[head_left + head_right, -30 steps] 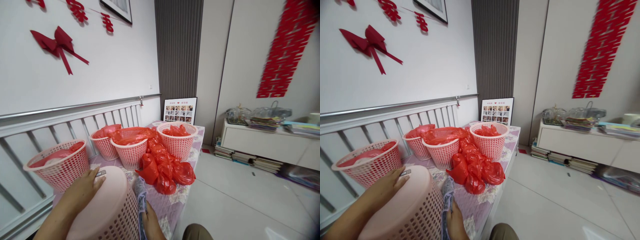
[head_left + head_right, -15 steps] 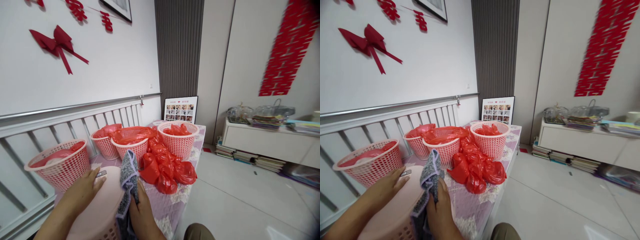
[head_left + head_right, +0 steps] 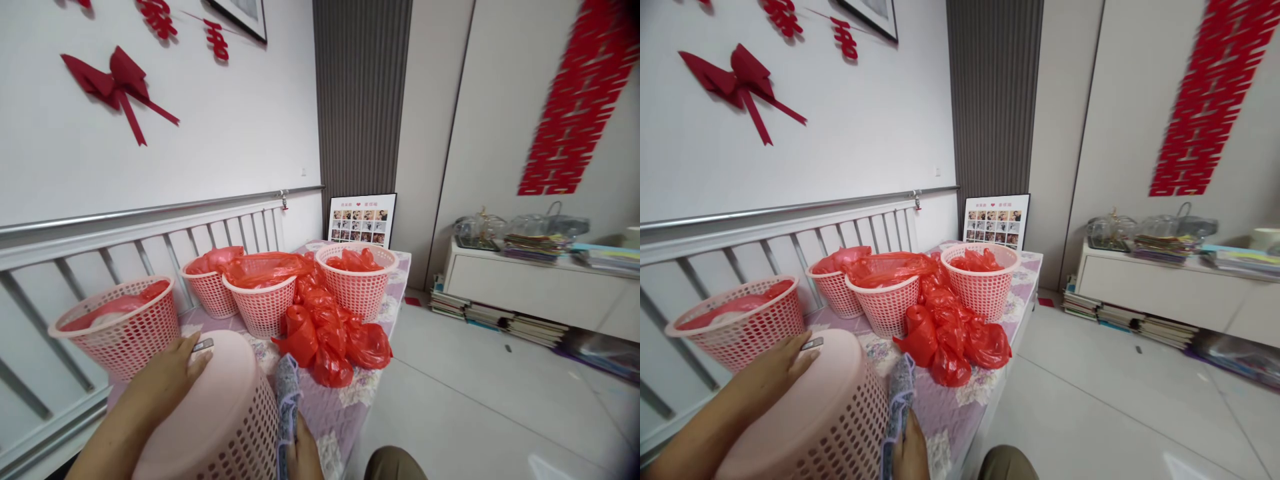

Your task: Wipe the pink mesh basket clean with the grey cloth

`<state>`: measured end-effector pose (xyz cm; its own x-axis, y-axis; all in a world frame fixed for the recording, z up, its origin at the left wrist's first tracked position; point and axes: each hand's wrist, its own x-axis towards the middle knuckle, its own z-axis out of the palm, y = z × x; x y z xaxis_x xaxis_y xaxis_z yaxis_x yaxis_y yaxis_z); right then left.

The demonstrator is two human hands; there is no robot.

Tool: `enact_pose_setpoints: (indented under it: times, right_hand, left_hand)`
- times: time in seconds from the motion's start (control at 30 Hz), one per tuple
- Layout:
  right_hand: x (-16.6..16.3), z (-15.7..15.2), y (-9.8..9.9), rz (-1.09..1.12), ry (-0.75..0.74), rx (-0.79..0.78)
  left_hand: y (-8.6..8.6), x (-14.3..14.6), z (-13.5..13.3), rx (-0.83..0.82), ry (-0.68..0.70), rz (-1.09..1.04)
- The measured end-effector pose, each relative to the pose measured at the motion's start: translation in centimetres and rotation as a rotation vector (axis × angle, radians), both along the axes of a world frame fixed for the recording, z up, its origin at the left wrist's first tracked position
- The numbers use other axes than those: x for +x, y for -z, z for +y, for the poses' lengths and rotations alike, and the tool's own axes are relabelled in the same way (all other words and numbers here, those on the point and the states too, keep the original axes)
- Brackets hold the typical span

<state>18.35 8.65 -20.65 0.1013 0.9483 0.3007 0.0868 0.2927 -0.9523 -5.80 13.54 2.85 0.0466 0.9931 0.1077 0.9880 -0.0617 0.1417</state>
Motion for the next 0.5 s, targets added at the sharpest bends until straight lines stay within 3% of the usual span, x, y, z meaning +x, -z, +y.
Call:
enact_pose_setpoints:
  times: [0.13, 0.23, 0.5]
  right_hand:
    - [-0.4, 0.4, 1.7, 0.019, 0.108, -0.024]
    - [-1.6, 0.1, 1.3, -0.006, 0.153, -0.009]
    - [-6.0, -3.1, -5.8, -0.068, 0.237, 0.172]
  left_hand:
    - [-0.4, 0.3, -0.2, -0.021, -0.007, 0.009]
    - [-0.5, 0.3, -0.2, -0.017, -0.002, 0.009]
    - [0.0, 0.0, -0.1, 0.019, 0.012, 0.010]
